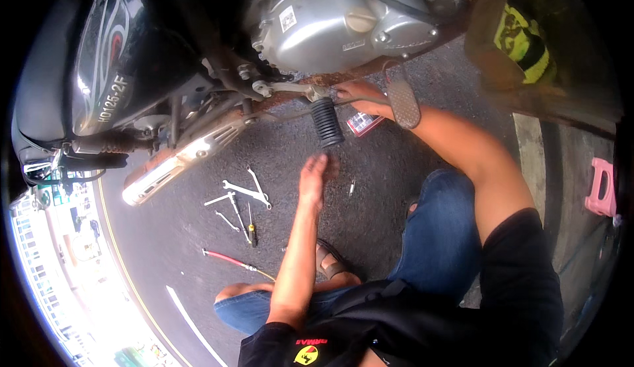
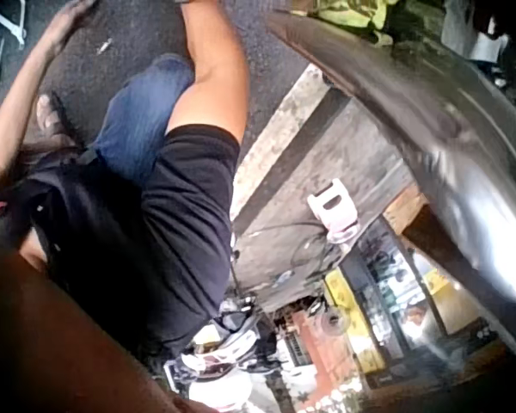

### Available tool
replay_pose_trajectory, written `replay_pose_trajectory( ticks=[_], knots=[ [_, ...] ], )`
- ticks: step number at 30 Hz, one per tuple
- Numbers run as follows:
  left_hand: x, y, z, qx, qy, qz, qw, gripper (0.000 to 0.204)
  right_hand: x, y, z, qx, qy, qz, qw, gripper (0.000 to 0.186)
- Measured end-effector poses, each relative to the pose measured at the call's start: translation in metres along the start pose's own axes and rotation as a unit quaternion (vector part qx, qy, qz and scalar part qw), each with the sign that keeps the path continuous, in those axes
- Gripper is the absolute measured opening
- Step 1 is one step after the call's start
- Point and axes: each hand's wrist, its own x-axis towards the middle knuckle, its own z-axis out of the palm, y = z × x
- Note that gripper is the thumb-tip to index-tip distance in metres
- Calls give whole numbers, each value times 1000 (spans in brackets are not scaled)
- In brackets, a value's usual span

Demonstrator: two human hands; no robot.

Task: The person works on a motorcycle by reaching into the engine area, using a green-handled tool to work on a component near the kickstand, and then spraying a liquid from a red can onto the handlebars and throttle area.

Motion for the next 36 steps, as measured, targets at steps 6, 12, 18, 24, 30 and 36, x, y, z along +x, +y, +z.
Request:
replay_pose_trajectory(
  ticks=[6, 12, 18, 24, 30, 36],
  knots=[
    [36, 60, 8, -262, -49, 68, 961, 48, 34, 45, 29, -37, 31, 19, 999, 38],
    [67, 96, 19, -359, -139, 163, 908, 57, 48, 42, 35, 25, 18, 35, 999, 40],
    [82, 96, 24, -362, -109, 200, 904, 47, 46, 1, -5, 29, -72, 15, 997, 42],
    [91, 91, 27, -391, -129, 215, 886, 41, 56, 41, 22, 24, -92, 5, 996, 44],
    [84, 98, 41, -391, -117, 254, 877, 40, 55, 30, 26, 44, -8, -43, 998, 42],
    [84, 96, 33, -352, -119, 234, 898, 36, 54, 3, 20, -37, -47, -10, 998, 37]
  ],
)
